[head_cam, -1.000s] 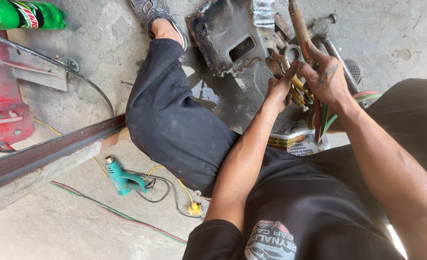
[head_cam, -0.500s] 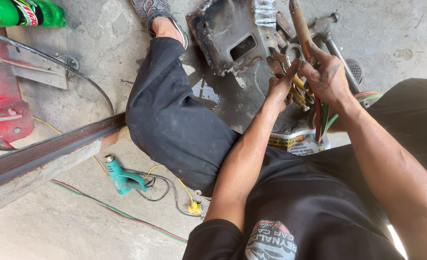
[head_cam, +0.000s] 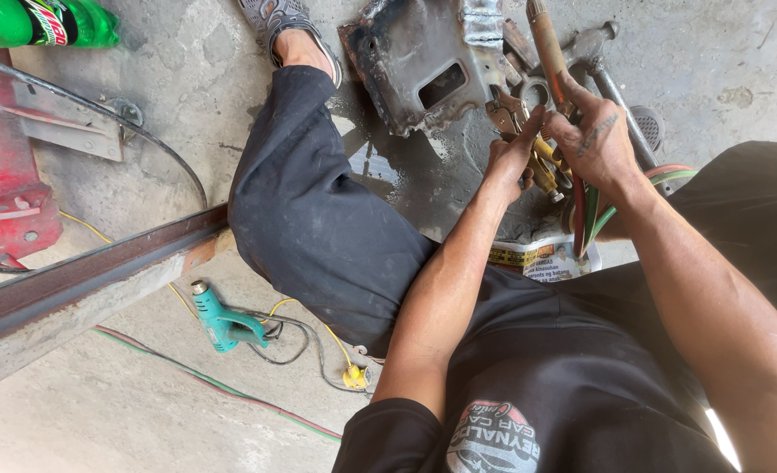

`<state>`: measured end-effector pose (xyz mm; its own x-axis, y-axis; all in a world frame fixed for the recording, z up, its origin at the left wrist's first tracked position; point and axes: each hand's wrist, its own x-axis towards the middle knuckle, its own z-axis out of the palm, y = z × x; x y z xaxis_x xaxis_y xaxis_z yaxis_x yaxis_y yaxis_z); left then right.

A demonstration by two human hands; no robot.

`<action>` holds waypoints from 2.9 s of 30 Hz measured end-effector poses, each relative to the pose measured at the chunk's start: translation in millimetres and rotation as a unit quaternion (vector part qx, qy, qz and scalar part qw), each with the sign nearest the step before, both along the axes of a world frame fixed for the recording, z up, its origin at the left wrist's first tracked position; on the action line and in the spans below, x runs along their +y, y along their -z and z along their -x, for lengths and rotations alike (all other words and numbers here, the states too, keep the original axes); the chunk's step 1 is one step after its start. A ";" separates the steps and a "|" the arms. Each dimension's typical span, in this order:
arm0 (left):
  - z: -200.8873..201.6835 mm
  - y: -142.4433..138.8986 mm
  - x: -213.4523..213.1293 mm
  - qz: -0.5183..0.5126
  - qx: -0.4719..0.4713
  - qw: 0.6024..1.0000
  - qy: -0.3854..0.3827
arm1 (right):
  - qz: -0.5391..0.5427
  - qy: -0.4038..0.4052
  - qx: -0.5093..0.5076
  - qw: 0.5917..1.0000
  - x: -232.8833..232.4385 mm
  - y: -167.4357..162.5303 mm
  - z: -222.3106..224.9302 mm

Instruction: The person uses a welding torch to apply heat and fuse a metal part on the floor. They hold the torch with one hand and guide the welding rod with the other, creating a weld bead along the edge of the metal piece.

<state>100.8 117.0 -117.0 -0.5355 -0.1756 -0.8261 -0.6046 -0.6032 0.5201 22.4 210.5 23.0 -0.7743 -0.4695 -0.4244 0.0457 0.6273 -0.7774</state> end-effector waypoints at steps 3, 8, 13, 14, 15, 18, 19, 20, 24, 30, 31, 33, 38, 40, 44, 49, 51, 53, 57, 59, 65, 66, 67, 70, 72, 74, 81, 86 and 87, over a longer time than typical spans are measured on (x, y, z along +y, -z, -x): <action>0.7 0.4 -0.2 0.000 -0.004 1.000 0.001 | -0.002 0.002 0.003 1.000 -0.4 -0.3 -0.4; -0.1 0.9 0.1 0.003 -0.005 1.000 0.002 | -0.013 0.001 0.006 1.000 0.5 0.9 -0.7; -1.3 0.6 0.8 0.002 -0.002 1.000 -0.001 | -0.014 -0.004 0.020 1.000 1.4 2.8 -1.0; -1.3 0.2 0.8 0.001 -0.003 1.000 -0.001 | -0.015 -0.005 0.022 1.000 1.6 3.0 -0.7; -1.1 -0.1 0.6 0.001 -0.003 1.000 -0.001 | -0.017 -0.006 0.024 1.000 1.7 3.1 -0.5; -0.1 -1.9 -0.3 -0.003 -0.010 1.000 0.000 | -0.006 -0.004 0.021 1.000 1.9 3.1 -0.3; 0.1 -2.7 -0.4 -0.006 -0.015 1.000 0.002 | 0.001 -0.003 0.018 1.000 1.9 3.1 -0.2; 0.2 -3.5 -0.5 -0.009 -0.021 1.000 0.004 | 0.000 -0.001 0.014 1.000 1.8 3.4 0.0; -0.3 -6.1 -1.0 -0.015 0.001 1.000 -0.004 | -0.003 -0.006 0.017 1.000 2.7 5.3 1.4; 1.1 -4.5 -1.4 -0.005 -0.011 1.000 0.002 | -0.010 -0.014 0.032 0.999 3.4 7.9 1.9; -0.1 -3.9 -1.4 0.000 -0.007 1.000 0.002 | -0.009 -0.013 0.034 0.999 3.1 7.7 0.9; -1.0 -2.4 -1.2 0.004 0.000 1.000 0.001 | -0.016 -0.009 0.027 0.999 3.1 7.0 0.2; -1.9 -1.0 0.0 0.007 0.003 1.000 0.004 | -0.013 -0.007 0.027 1.000 2.9 6.4 -0.9; -1.7 -1.7 -0.4 0.000 -0.002 1.000 0.005 | -0.025 -0.011 0.033 0.999 3.2 7.0 -0.7; -1.7 -4.4 -1.0 -0.003 -0.005 1.000 0.005 | -0.009 -0.011 0.023 1.000 3.5 8.6 -0.7; -1.6 -4.1 -1.7 0.001 -0.002 1.000 0.004 | -0.010 -0.010 0.026 1.000 2.7 7.8 -1.0; -2.4 -2.7 -1.6 0.001 0.001 1.000 0.001 | -0.011 -0.007 0.022 1.000 1.6 6.9 -1.7; -4.1 -1.2 -1.7 -0.001 0.005 1.000 -0.003 | -0.011 -0.005 0.021 1.000 0.2 6.5 -2.2; -5.1 2.2 -1.7 0.000 0.002 1.000 0.001 | -0.010 -0.020 0.043 0.999 -0.5 7.3 -2.1; -5.3 3.7 -1.8 -0.001 0.013 1.000 0.001 | -0.007 -0.028 0.056 0.998 0.2 8.1 -1.2; -4.8 6.5 -1.7 -0.002 0.007 1.000 0.000 | -0.006 -0.030 0.064 0.997 -0.3 8.3 -1.4; -4.9 6.7 -1.7 -0.003 0.008 1.000 -0.001 | -0.010 -0.029 0.062 0.998 -0.3 7.6 -1.3; -4.9 6.7 -1.7 -0.004 0.008 1.000 -0.002 | -0.014 -0.029 0.060 0.998 -0.5 6.7 -1.3; -4.3 5.9 -1.2 -0.005 0.018 1.000 -0.004 | -0.020 -0.024 0.045 0.999 -2.1 4.0 0.0; -4.0 5.3 -1.7 -0.003 0.020 1.000 -0.003 | -0.020 -0.020 0.036 0.999 -3.4 3.0 0.1; -3.5 4.4 -2.4 0.002 0.017 1.000 -0.002 | -0.020 -0.020 0.036 0.999 -3.8 1.9 0.3; -2.0 -0.8 -4.1 0.000 0.016 1.000 -0.004 | -0.019 -0.014 0.022 0.999 -4.2 -1.3 1.7; -1.1 -1.3 -4.6 -0.003 0.008 1.000 0.000 | -0.013 -0.012 0.024 1.000 -3.4 0.2 1.9; -1.4 -0.9 -4.3 -0.003 0.010 1.000 -0.002 | -0.016 -0.017 0.035 0.999 -3.0 0.9 2.1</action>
<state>102.2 112.7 -116.1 -0.5519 -0.1727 -0.8158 -0.5919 -0.6081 0.5291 20.3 207.5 22.1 -0.7862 -0.4838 -0.3846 -0.0305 0.6519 -0.7577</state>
